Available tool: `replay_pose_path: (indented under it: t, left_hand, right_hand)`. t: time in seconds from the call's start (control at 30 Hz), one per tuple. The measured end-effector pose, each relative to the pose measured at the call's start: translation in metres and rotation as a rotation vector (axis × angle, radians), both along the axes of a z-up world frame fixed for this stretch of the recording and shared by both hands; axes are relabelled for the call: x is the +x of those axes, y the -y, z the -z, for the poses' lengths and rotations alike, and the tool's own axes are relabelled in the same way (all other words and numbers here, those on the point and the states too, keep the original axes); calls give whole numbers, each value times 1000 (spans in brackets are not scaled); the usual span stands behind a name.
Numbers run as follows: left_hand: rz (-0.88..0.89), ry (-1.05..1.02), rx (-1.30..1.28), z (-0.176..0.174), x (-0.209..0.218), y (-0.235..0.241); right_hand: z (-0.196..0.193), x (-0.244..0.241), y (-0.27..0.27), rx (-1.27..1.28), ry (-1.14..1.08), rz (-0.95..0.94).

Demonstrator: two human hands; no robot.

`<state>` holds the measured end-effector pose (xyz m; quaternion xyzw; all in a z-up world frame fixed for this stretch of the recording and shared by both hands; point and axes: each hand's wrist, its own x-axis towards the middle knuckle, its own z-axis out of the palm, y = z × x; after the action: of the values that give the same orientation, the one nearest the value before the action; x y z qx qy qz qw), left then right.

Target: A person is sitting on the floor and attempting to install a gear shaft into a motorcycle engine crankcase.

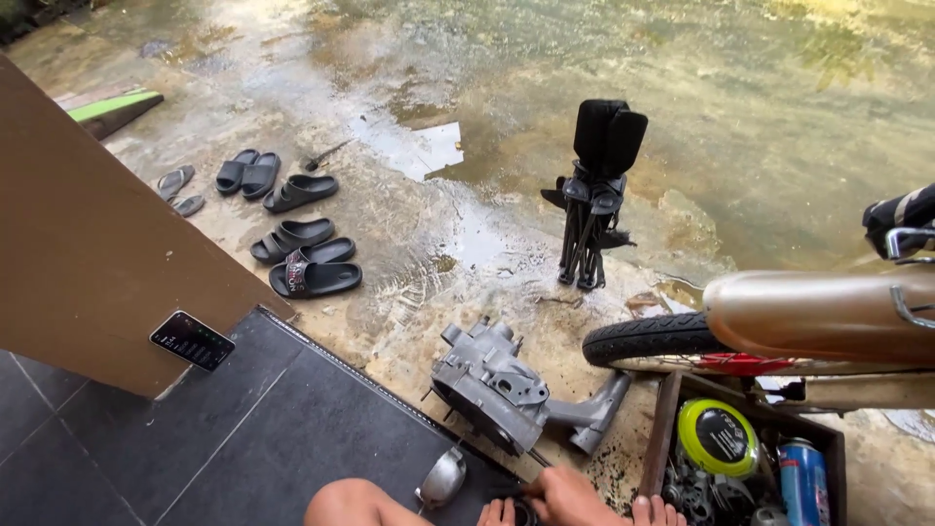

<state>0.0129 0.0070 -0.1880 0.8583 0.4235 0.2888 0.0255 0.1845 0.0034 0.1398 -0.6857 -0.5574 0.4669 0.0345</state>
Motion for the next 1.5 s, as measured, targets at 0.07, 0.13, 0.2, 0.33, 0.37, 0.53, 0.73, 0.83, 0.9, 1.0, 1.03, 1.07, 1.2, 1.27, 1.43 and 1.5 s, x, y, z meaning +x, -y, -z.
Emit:
replay_pose_path:
  t: [0.07,0.13,0.2,0.33,0.37,0.53,0.73,0.83,0.9,1.0,1.03,1.07,1.2,1.27,1.43,1.5]
  left_hand:
    - [-54,-38,60,-28,3,-4]
    - [-101,-94,98,-48,-12,5]
    - [58,-447,-654,-59,-13,1]
    - [45,-225,-447,-20,-8,0]
    - [49,-182,-386,-12,-7,0]
    - [-2,-34,-131,-25,-8,-3]
    - [44,-461,-672,-69,-12,2]
    - [18,-355,-411,-58,-11,1]
    - [-15,-255,-408,-58,-14,4]
    - [59,-431,-756,-127,-16,-5]
    - [65,-427,-758,-136,-14,-4]
    - [75,-433,-766,-144,-13,-4]
    - [27,-269,-667,-139,-10,2]
    - [52,-167,-753,-196,-11,-4]
    - [192,272,-764,-211,-21,-7]
    - [168,467,-1060,-244,-10,-26]
  right_hand:
    - [-11,12,-5,-32,35,4]
    - [1,23,4,-87,52,11]
    - [26,51,10,-118,174,8]
    - [10,24,5,-153,147,67]
    - [7,12,4,-148,125,95]
    - [-1,11,6,-201,51,195]
    - [15,23,7,-149,152,85]
    - [25,4,-3,-38,102,102]
    - [42,1,-3,98,126,45]
    - [48,22,16,5,106,42]
    - [36,30,20,2,111,44]
    - [25,37,25,-58,141,71]
    - [0,59,38,-181,238,158]
    - [21,60,46,-138,109,284]
    - [138,47,81,313,-62,498]
    - [90,40,58,311,-355,601]
